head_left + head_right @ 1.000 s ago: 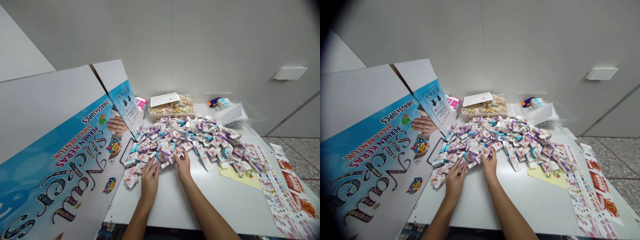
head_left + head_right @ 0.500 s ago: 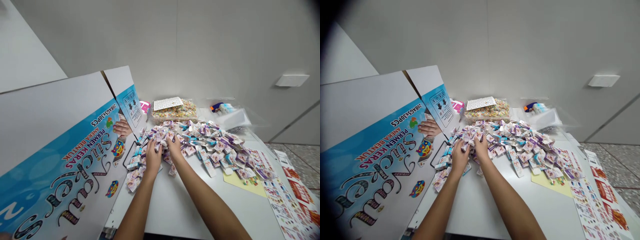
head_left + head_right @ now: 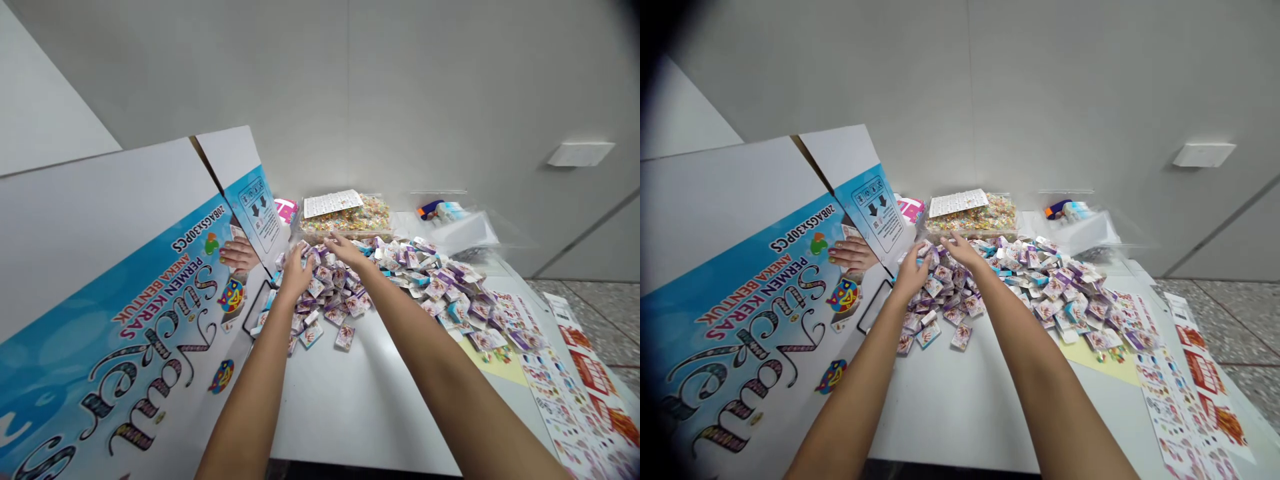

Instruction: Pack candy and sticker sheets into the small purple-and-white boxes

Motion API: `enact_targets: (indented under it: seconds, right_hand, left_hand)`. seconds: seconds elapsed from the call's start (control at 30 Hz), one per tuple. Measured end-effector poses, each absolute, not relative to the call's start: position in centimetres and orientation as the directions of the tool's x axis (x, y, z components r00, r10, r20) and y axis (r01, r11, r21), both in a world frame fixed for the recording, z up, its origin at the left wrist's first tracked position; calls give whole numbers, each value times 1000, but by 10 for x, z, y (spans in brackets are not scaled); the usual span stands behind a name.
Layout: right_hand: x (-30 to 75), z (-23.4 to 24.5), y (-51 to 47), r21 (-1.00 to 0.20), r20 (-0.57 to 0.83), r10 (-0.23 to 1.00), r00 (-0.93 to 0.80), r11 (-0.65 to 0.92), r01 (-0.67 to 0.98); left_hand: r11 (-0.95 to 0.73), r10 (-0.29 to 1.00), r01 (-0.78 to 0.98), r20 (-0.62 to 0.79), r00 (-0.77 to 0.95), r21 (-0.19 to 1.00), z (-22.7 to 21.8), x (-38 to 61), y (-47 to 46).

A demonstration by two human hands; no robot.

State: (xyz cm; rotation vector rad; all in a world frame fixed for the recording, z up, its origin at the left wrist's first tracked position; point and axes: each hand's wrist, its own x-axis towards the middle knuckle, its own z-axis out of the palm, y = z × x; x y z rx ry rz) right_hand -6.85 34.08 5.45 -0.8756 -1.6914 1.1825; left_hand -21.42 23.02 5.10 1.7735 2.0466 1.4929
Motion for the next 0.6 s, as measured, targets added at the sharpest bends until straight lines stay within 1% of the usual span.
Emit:
enact_targets:
  seconds: [0.07, 0.13, 0.27, 0.33, 0.4, 0.43, 0.5, 0.53, 0.6]
  right_hand:
    - [-58, 49, 338, -951, 252, 890, -379, 301, 73]
    - [-44, 39, 328, -948, 257, 902, -345, 305, 91]
    - [-10, 14, 280, -932, 294, 929, -227, 331, 146]
    - [6, 1, 244, -921, 313, 925, -216, 351, 167]
    - [17, -11, 206, -910, 321, 916, -241, 369, 188]
    - [20, -17, 188, -904, 324, 911, -255, 378, 201]
    - [21, -27, 157, -885, 337, 903, -267, 400, 238]
    - [20, -33, 144, -876, 344, 901, -266, 410, 255]
    - [15, -43, 126, -837, 355, 894, -274, 435, 333]
  left_hand:
    - [-138, 766, 737, 543, -344, 662, 50, -202, 206]
    - [-129, 729, 738, 568, -382, 662, 41, -186, 169]
    - [-59, 629, 761, 616, -474, 646, 6, -156, 81]
    - [120, 602, 870, 662, -447, 478, -14, -150, 44]
    - [318, 626, 895, 639, -446, 313, -30, -153, 19]
    - [390, 653, 888, 607, -453, 242, -36, -157, 12]
    - [451, 726, 881, 516, -455, 143, -43, -167, 6]
    - [451, 764, 885, 462, -450, 117, -45, -172, 7]
    - [442, 812, 890, 374, -448, 107, -47, -180, 11]
